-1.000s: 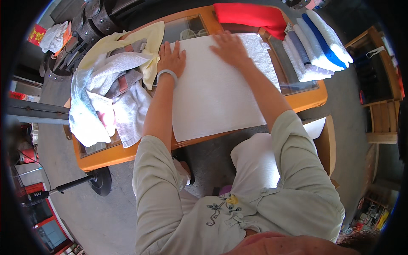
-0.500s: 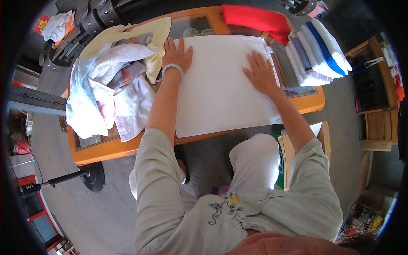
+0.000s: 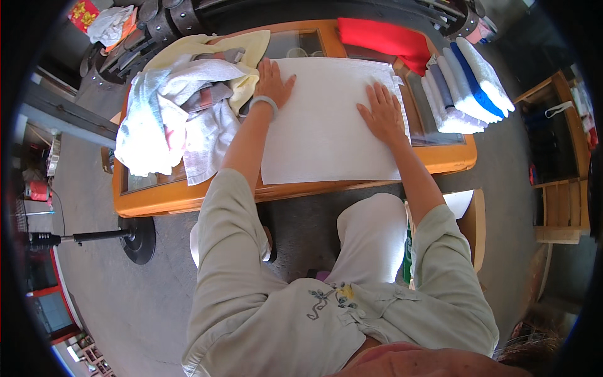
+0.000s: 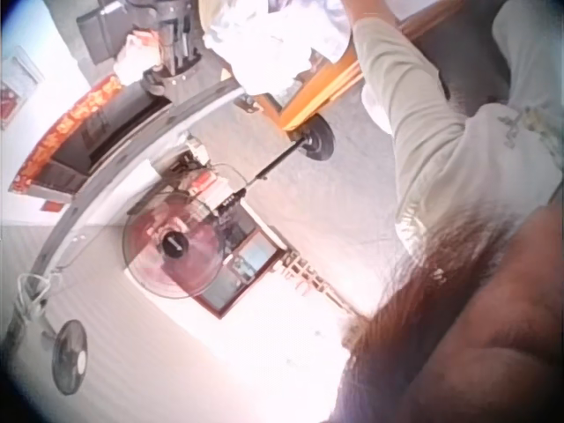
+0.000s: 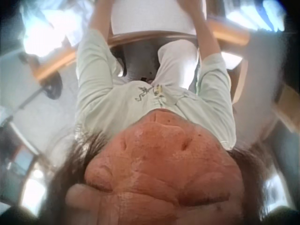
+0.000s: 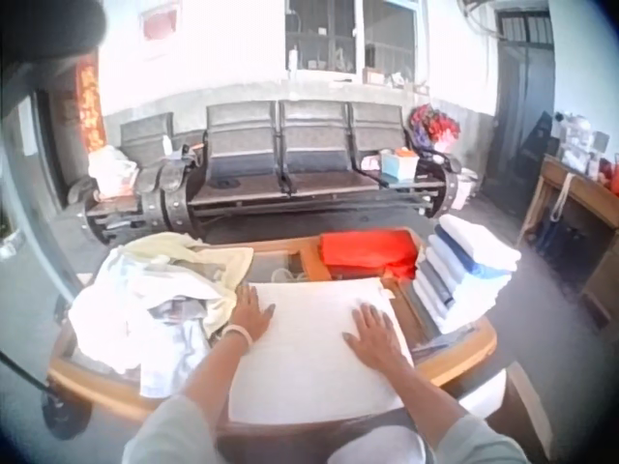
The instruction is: Folding white towels and stacking them on a table and into a box.
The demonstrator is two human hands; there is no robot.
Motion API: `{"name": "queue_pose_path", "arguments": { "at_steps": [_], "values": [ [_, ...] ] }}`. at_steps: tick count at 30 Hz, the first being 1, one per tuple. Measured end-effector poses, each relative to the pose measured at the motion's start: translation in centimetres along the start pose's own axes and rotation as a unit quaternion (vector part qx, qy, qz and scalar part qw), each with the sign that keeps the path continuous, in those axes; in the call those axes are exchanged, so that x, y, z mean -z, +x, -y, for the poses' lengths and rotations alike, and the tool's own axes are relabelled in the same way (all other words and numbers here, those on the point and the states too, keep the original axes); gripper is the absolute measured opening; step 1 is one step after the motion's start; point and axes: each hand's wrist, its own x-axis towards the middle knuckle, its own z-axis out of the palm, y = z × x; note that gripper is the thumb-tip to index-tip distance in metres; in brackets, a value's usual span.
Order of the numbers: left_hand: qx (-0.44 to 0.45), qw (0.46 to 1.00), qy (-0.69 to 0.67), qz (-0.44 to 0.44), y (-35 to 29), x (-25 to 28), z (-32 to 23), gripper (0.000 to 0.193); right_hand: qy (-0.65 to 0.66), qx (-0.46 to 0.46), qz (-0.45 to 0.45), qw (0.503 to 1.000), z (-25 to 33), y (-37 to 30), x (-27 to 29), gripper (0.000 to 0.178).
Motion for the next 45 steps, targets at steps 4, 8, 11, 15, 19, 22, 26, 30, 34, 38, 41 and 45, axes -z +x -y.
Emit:
{"name": "queue_pose_path", "arguments": {
  "at_steps": [4,8,11,15,19,22,26,30,34,38,41,45],
  "values": [
    [-0.004,0.996,0.042,0.079,-5.6,0.8,-4.3,0.078,-0.026,-0.023,0.018,0.999,-2.1,-0.8,-0.7,0.063],
    [0.040,0.998,0.019,0.054,-10.2,2.2,-4.5,0.079,-0.024,-0.021,0.028,0.999,-1.8,-0.5,-0.5,0.063],
    [0.038,0.997,0.044,0.041,-11.0,2.9,-4.4,0.080,-0.019,-0.004,0.005,1.000,-2.1,-0.5,-0.7,0.064],
    [0.031,0.998,0.042,0.032,-10.7,3.2,-5.5,0.082,-0.041,-0.043,0.025,0.998,-1.3,-1.1,-0.9,0.063],
    [0.051,0.996,0.064,0.046,-11.5,3.2,-3.9,0.083,-0.001,0.130,0.045,0.990,4.2,-6.5,0.7,0.060],
    [0.050,0.995,0.066,0.052,-11.3,3.4,-4.8,0.083,-0.010,0.127,0.041,0.991,2.2,-8.0,1.7,0.058],
    [0.047,0.996,0.062,0.050,-10.8,3.5,-4.8,0.083,-0.028,0.057,0.000,0.998,-2.1,-8.1,1.9,0.059],
    [0.074,0.992,0.081,0.068,-11.3,3.8,-5.0,0.083,-0.013,0.038,0.002,0.999,-1.8,-8.2,2.0,0.060],
    [0.023,0.996,0.054,0.060,-15.0,3.9,-7.5,0.082,-0.022,0.031,0.005,0.999,-2.2,-8.3,1.9,0.060],
    [0.014,0.999,0.018,0.025,-16.6,4.5,-5.7,0.080,-0.022,0.036,0.007,0.999,-2.1,-8.0,1.9,0.060],
    [0.009,0.999,0.024,0.028,-17.3,5.2,-4.9,0.079,-0.011,0.025,0.004,1.000,-2.0,-8.0,2.0,0.060],
    [0.035,0.997,0.049,0.048,-17.2,5.6,-5.2,0.081,-0.014,0.030,-0.001,0.999,-2.0,-8.2,2.3,0.058]
  ]
}}
